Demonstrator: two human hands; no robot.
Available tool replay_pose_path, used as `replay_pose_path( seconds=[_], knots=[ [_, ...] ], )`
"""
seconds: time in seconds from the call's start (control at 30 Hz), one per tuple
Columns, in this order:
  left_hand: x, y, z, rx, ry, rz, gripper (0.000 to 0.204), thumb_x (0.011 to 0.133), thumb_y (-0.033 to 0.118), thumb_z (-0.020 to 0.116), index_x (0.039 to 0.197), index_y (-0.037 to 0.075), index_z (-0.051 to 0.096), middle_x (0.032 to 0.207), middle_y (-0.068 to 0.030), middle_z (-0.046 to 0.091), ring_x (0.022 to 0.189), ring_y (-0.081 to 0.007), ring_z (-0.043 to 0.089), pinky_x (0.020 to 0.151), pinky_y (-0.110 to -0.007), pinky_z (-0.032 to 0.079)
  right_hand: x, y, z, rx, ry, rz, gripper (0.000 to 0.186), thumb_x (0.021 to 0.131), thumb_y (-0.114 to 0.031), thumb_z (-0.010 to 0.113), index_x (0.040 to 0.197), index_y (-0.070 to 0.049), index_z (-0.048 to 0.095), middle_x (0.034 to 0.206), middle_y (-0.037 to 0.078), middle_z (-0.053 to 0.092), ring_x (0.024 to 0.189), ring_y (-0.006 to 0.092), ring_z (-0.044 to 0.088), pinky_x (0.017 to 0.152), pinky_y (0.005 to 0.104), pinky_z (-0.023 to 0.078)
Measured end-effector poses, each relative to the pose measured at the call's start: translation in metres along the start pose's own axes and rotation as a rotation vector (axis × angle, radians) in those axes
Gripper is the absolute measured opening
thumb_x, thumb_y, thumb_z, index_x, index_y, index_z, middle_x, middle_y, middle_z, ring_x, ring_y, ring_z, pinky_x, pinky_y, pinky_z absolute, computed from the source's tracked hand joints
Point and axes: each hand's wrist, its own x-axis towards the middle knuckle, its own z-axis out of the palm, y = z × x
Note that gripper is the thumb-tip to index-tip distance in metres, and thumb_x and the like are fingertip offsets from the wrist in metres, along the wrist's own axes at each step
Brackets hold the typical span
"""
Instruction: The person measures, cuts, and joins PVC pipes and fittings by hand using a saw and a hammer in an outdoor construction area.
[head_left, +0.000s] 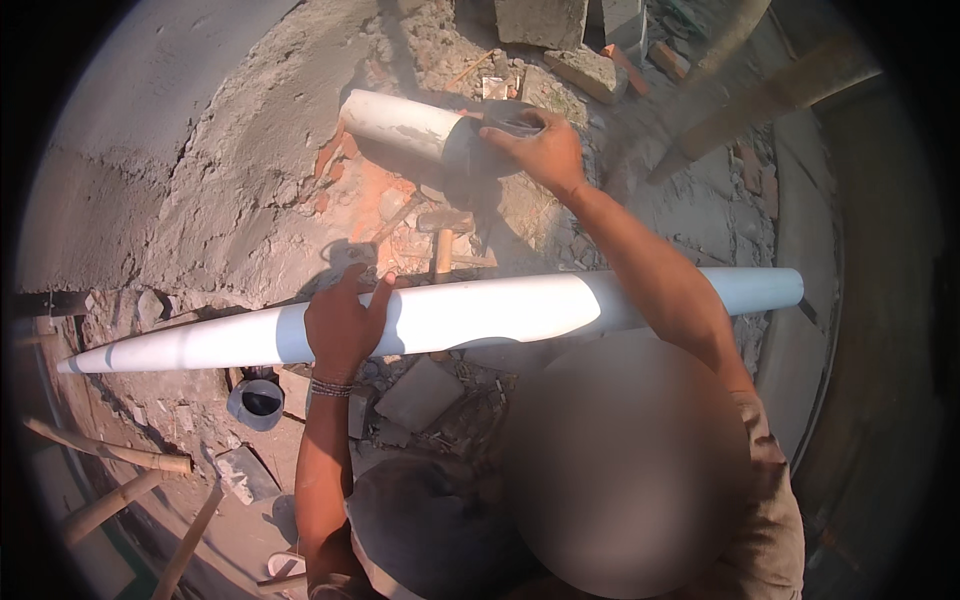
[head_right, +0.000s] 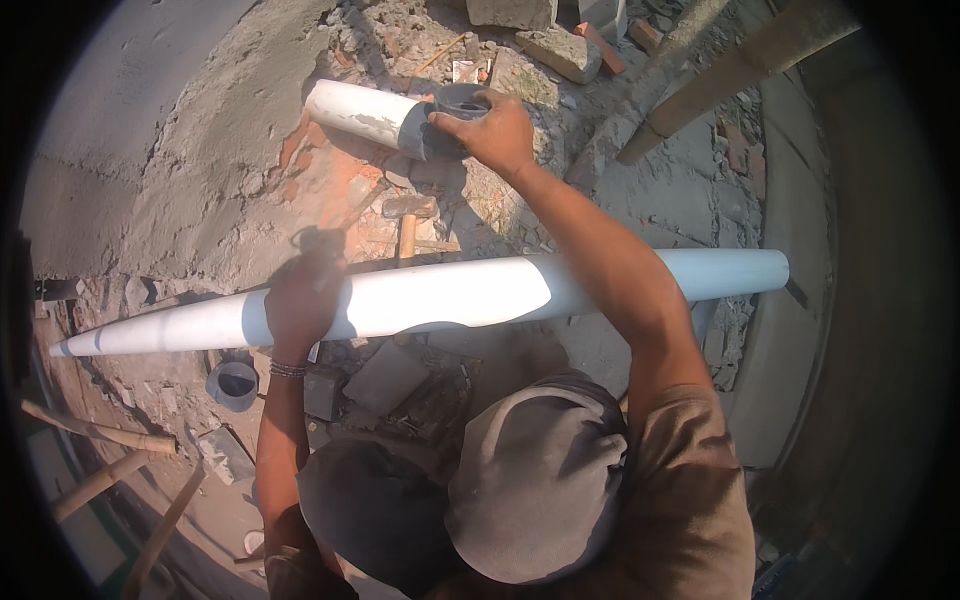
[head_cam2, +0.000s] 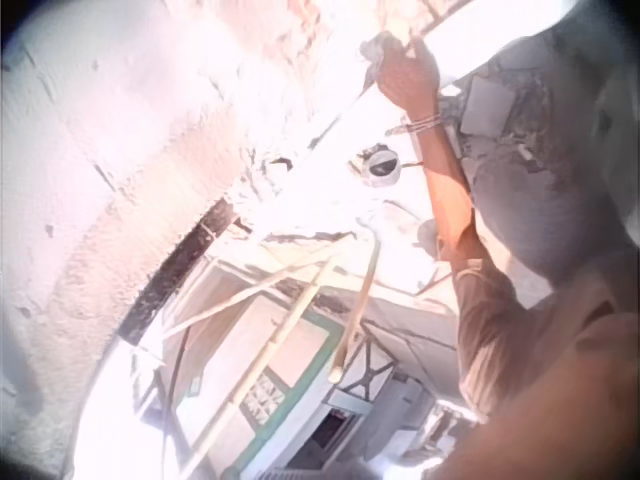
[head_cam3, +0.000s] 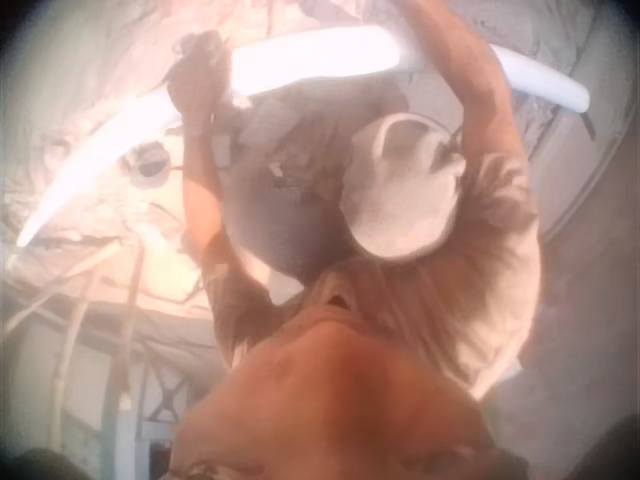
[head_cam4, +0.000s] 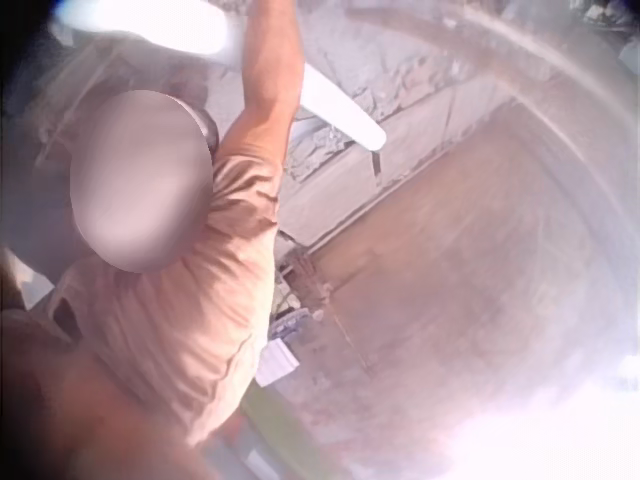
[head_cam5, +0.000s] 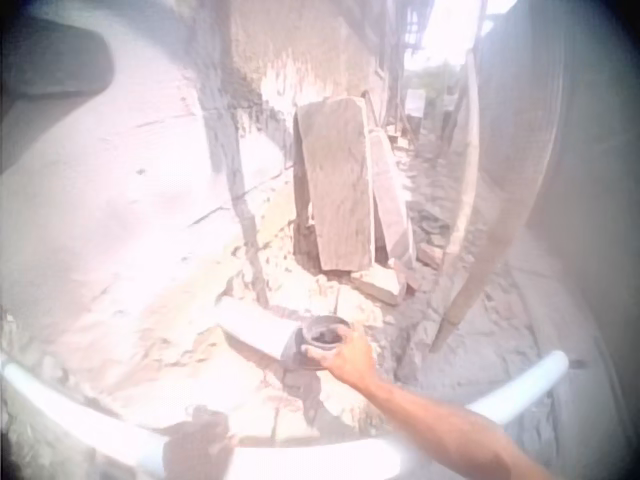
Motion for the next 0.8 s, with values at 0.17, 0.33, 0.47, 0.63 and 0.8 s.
replay_pose_path(
  seconds=[0.17, 0.33, 0.47, 0.63, 0.8],
  knots=[
    [0.002, 0.016, -0.016, -0.032, -0.078, -0.108, 0.048, 0.093, 0.047, 0.072, 0.117, 0.006, 0.074, 0.089, -0.0186, 0.077, 0.085, -0.0391, 0.075, 0.077, -0.047, 0.058, 0.044, 0.035, 0.006, 0.441, -0.161, 0.4, 0.079, 0.079, -0.06, 0.078, 0.117, 0.008, 0.069, 0.096, 0.021, 0.074, 0.084, 0.0338, 0.076, 0.06, 0.0398, 0.062],
    [0.01, 0.024, -0.02, -0.001, -0.115, -0.165, 0.043, 0.093, 0.043, 0.073, 0.115, 0.006, 0.075, 0.089, -0.0178, 0.077, 0.085, -0.0389, 0.075, 0.077, -0.047, 0.057, 0.102, 0.068, 0.032, 0.772, -0.555, 0.73, 0.058, 0.096, -0.065, 0.05, 0.111, -0.012, 0.069, 0.078, 0.01, 0.071, 0.052, 0.021, 0.068, 0.031, 0.0262, 0.046],
    [0.008, 0.029, -0.02, 0.024, -0.111, -0.181, 0.037, 0.093, 0.038, 0.074, 0.113, 0.006, 0.075, 0.088, -0.0162, 0.077, 0.085, -0.0384, 0.073, 0.079, -0.046, 0.055, 0.114, 0.079, 0.076, 0.726, -0.767, 0.824, 0.066, 0.1, -0.072, 0.026, 0.11, -0.02, 0.066, 0.076, 0.01, 0.07, 0.042, 0.0112, 0.054, 0.029, 0.0213, 0.034],
    [0.004, 0.035, -0.022, 0.039, -0.12, -0.246, 0.035, 0.093, 0.035, 0.073, 0.114, 0.007, 0.074, 0.089, -0.0109, 0.077, 0.086, -0.0377, 0.07, 0.084, -0.046, 0.053, 0.11, 0.064, 0.122, 0.809, -0.863, 0.929, 0.079, 0.101, -0.075, 0.01, 0.102, -0.015, 0.062, 0.069, 0.014, 0.066, 0.038, 0.0096, 0.045, 0.028, 0.0222, 0.03],
    [0.009, 0.037, -0.019, -0.002, -0.104, -0.288, 0.033, 0.091, 0.034, 0.075, 0.111, 0.008, 0.075, 0.089, -0.0107, 0.078, 0.085, -0.038, 0.069, 0.085, -0.045, 0.053, 0.126, 0.052, 0.148, 0.732, -0.804, 0.917, 0.079, 0.102, -0.073, 0.011, 0.1, -0.011, 0.06, 0.069, 0.012, 0.065, 0.046, 0.0162, 0.055, 0.034, 0.0278, 0.041]
  ],
)
